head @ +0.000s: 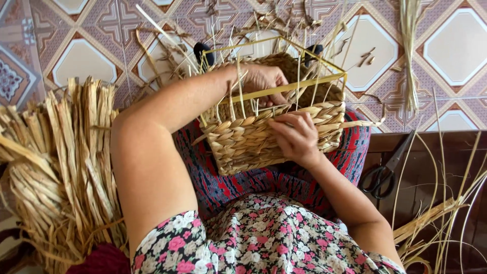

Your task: The person weaves a basket by hand, threading dried plant fibers through a wire frame and trimming excess material with shears. They wrap the fibers around the frame's edges, tucking and pulling them tight to build the structure.

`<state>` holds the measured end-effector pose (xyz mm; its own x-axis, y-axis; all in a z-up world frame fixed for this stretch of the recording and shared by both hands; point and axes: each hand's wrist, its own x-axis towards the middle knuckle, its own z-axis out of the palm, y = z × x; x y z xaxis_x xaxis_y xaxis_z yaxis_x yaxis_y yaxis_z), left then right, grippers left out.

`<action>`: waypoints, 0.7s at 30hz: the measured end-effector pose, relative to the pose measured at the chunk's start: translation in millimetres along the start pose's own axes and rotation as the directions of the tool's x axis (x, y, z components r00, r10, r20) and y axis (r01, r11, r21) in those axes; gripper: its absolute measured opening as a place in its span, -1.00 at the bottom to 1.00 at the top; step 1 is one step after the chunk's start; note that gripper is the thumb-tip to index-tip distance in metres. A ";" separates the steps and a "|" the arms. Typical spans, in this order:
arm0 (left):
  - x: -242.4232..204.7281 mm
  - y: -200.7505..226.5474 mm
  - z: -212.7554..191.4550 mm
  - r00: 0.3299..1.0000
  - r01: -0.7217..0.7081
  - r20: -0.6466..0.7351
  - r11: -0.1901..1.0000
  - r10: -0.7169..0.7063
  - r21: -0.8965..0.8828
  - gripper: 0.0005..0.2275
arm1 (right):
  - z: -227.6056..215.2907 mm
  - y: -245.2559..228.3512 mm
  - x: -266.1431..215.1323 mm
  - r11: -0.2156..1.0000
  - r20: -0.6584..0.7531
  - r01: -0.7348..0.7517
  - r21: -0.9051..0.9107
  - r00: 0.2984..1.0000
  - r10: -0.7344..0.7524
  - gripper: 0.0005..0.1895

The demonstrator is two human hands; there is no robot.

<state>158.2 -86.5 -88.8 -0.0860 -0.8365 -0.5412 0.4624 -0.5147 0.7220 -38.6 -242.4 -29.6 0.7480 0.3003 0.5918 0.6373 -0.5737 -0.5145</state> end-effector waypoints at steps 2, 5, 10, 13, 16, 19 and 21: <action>5.8 -7.0 -2.3 0.999 -0.019 -0.030 1.000 0.019 -0.021 -0.74 | 3.2 29.5 -26.9 0.994 -0.081 -0.086 0.062 0.993 0.091 -0.76; 0.7 -5.1 4.9 0.997 -0.069 -0.051 0.990 0.063 -0.120 -0.71 | -41.0 27.4 12.6 0.967 0.020 -0.159 -0.198 0.986 0.167 -0.79; 9.5 -6.3 -2.6 0.999 -0.050 0.003 0.997 0.051 -0.061 -0.70 | -59.5 34.6 40.8 0.987 0.247 -0.112 -0.113 0.959 0.137 -0.75; 16.5 -3.8 -4.3 0.999 -0.002 0.036 1.000 0.002 -0.012 -0.68 | -59.7 43.7 40.8 0.968 0.379 -0.216 -0.124 0.892 0.248 -0.75; 16.3 -2.1 -3.7 0.999 0.034 0.006 0.995 -0.034 0.093 -0.69 | -64.3 39.0 50.7 0.978 0.399 -0.152 -0.143 0.895 0.198 -0.78; 8.3 5.0 -5.9 0.993 0.095 -0.097 0.964 -0.073 0.247 -0.71 | -62.9 31.4 43.1 0.967 0.384 -0.043 -0.250 0.912 0.140 -0.89; -8.7 15.0 -11.4 0.980 0.156 -0.168 0.927 -0.103 0.342 -0.70 | -63.1 21.5 36.5 0.934 0.381 -0.007 -0.356 0.912 0.152 -0.93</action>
